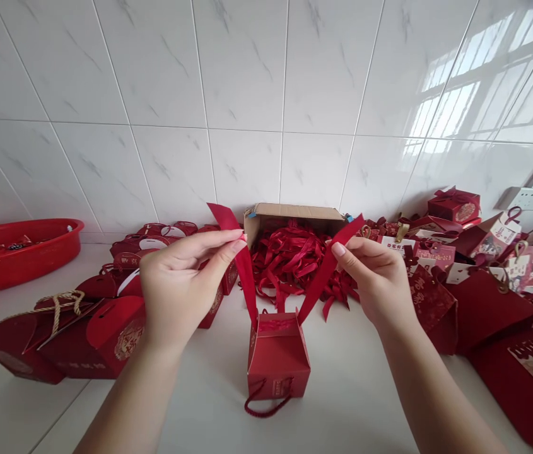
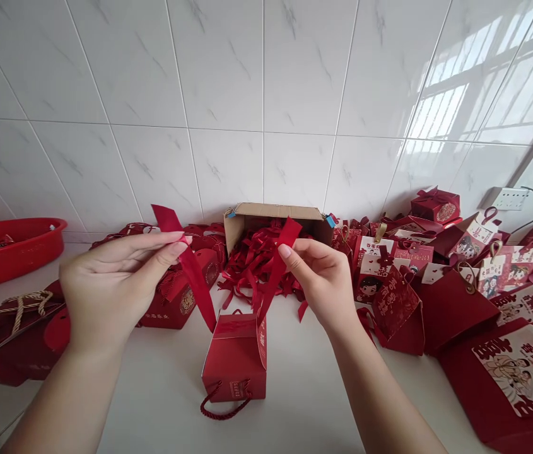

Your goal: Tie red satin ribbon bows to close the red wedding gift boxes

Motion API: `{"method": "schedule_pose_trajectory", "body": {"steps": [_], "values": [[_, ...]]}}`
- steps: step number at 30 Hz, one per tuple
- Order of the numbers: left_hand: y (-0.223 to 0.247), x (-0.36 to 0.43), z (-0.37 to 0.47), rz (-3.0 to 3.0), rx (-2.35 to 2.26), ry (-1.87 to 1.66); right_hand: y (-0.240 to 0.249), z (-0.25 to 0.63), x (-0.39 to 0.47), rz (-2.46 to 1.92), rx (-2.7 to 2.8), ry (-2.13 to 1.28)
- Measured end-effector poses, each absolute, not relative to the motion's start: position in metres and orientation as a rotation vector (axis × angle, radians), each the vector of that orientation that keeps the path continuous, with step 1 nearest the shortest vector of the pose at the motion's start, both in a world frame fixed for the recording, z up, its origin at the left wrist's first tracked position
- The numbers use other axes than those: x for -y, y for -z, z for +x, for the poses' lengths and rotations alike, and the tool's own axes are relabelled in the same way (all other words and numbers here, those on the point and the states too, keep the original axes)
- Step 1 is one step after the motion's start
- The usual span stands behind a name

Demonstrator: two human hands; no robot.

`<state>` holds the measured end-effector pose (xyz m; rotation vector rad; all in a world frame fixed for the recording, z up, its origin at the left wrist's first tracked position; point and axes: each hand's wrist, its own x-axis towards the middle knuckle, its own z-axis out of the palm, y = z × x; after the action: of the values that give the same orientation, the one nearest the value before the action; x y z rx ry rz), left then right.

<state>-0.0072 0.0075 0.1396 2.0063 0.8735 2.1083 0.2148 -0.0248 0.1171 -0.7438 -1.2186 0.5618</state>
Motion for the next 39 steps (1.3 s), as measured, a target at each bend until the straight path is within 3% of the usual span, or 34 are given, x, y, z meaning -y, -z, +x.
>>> {"method": "schedule_pose_trajectory", "body": {"steps": [13, 18, 29, 39], "values": [[-0.144, 0.004, 0.0, 1.817, -0.752, -1.892, -0.119, 0.215, 0.028, -0.69, 1.211, -0.635], [-0.144, 0.003, 0.0, 1.791, -0.838, -1.986, -0.119, 0.215, 0.028, -0.692, 1.213, -0.631], [-0.145, -0.002, -0.001, 1.662, -0.473, -1.667, -0.118, 0.215, 0.028, -0.715, 1.225, -0.632], [-0.138, -0.005, -0.001, 1.651, -0.557, -1.818, -0.117, 0.215, 0.027, -0.684, 1.231, -0.65]]}}
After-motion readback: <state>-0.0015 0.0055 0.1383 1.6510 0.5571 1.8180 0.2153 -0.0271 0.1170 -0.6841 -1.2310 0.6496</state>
